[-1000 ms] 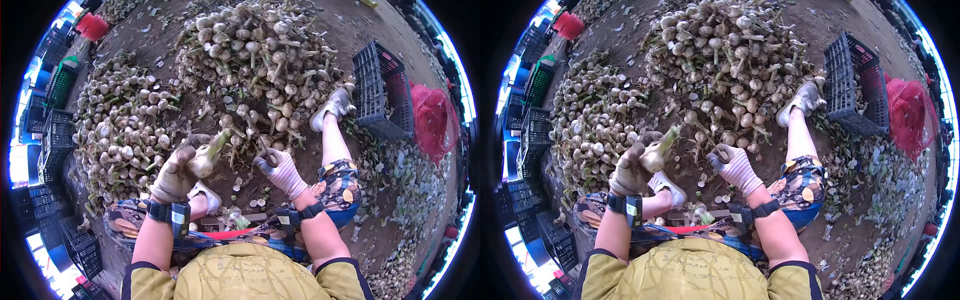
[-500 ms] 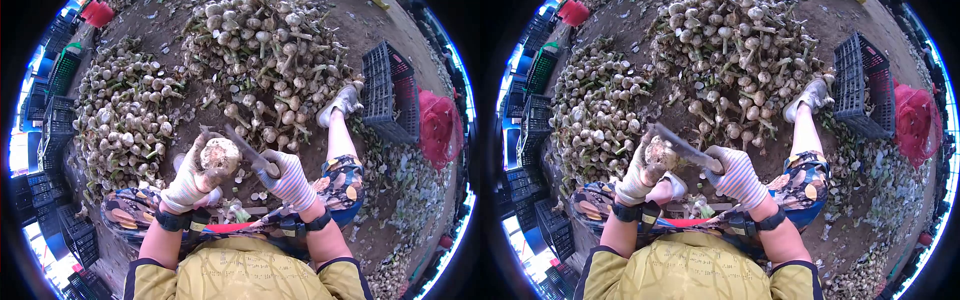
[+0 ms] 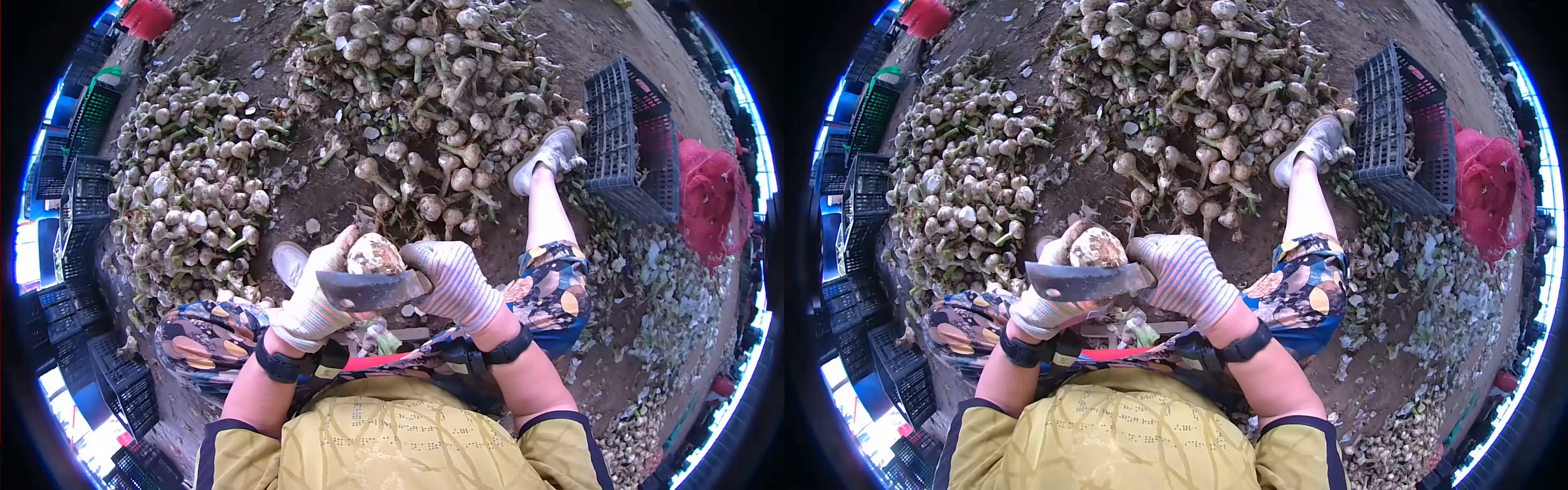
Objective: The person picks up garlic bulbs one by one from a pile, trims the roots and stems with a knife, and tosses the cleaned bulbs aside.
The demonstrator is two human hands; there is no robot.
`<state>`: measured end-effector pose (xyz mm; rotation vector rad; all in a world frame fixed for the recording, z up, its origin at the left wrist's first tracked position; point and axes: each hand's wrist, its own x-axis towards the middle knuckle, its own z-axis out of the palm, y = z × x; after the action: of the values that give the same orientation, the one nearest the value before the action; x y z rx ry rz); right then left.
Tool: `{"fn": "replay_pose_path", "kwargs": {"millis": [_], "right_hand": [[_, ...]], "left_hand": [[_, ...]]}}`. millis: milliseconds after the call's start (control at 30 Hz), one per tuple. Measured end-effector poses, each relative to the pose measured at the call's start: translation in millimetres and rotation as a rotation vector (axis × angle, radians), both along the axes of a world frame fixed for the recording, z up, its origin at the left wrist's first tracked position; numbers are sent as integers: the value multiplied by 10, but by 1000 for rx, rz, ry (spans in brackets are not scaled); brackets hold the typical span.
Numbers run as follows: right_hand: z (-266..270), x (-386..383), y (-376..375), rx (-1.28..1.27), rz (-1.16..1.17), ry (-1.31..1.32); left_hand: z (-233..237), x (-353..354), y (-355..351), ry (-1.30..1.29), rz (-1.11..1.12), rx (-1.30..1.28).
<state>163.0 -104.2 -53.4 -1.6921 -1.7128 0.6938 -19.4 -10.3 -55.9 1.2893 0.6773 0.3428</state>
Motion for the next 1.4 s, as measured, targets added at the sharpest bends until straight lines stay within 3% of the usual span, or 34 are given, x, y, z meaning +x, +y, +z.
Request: {"fn": "replay_pose_path", "kwargs": {"millis": [33,100,200,233,267,300,333,367,500,567,600,633,667,733,800,833,900,967,1033,1100,1167,1200,1300,1367,1400], "right_hand": [[-83,9,-2,46,2,39],[-215,31,10,83,-8,65],[-474,122,42,114,-31,74],[-636,137,48,17,-188,91],[-772,241,65,-122,-215,2],[-882,309,50,-266,-237,-80],[-936,290,43,-181,-311,165],[-980,281,43,-96,-370,410],[-410,254,35,-177,-575,817],[-305,243,8,-167,-597,867],[-272,243,25,-149,-612,916],[-248,229,37,-171,-652,927],[-175,211,52,-188,-654,973],[-95,228,58,-208,-643,1029],[-50,227,108,-179,-652,979],[-19,229,139,-151,-661,948],[23,301,178,-144,-579,736],[91,300,233,-134,-575,830],[71,316,240,-153,-575,819],[8,314,213,-152,-593,800],[-96,325,187,-165,-588,727],[-127,327,176,-158,-554,615],[-227,308,178,-72,-483,244],[-165,289,163,-111,-352,153],[-133,257,163,-103,-356,158]], "left_hand": [[7,8,-5,-3,-1,-3],[80,31,-5,81,-93,393],[172,58,-46,24,-112,200],[166,14,-80,-24,-112,80],[245,-37,-127,-185,16,-583],[478,18,-117,-35,216,-835],[504,-86,13,-44,233,-824],[517,-320,235,-241,320,-712],[497,-1086,1146,-931,545,-257],[467,-846,1289,-496,1292,-215],[40,-915,1457,-409,1085,-258],[-1021,-1126,1755,-23,678,411],[-687,-486,1540,-32,806,-246],[-1052,158,1374,254,611,-467],[-1596,592,1331,523,407,-307],[-2158,761,1378,656,385,-49],[-2217,1208,1298,901,333,106],[-2020,1409,1229,1082,313,219],[-2278,1408,1174,919,564,189],[-2605,1281,1174,386,646,-76],[-2309,1059,1216,152,422,-239],[-1792,1023,1153,17,312,-383],[-762,833,958,146,152,-193],[-356,653,787,-184,-4,-242],[-231,557,731,-55,-42,-227]]}}
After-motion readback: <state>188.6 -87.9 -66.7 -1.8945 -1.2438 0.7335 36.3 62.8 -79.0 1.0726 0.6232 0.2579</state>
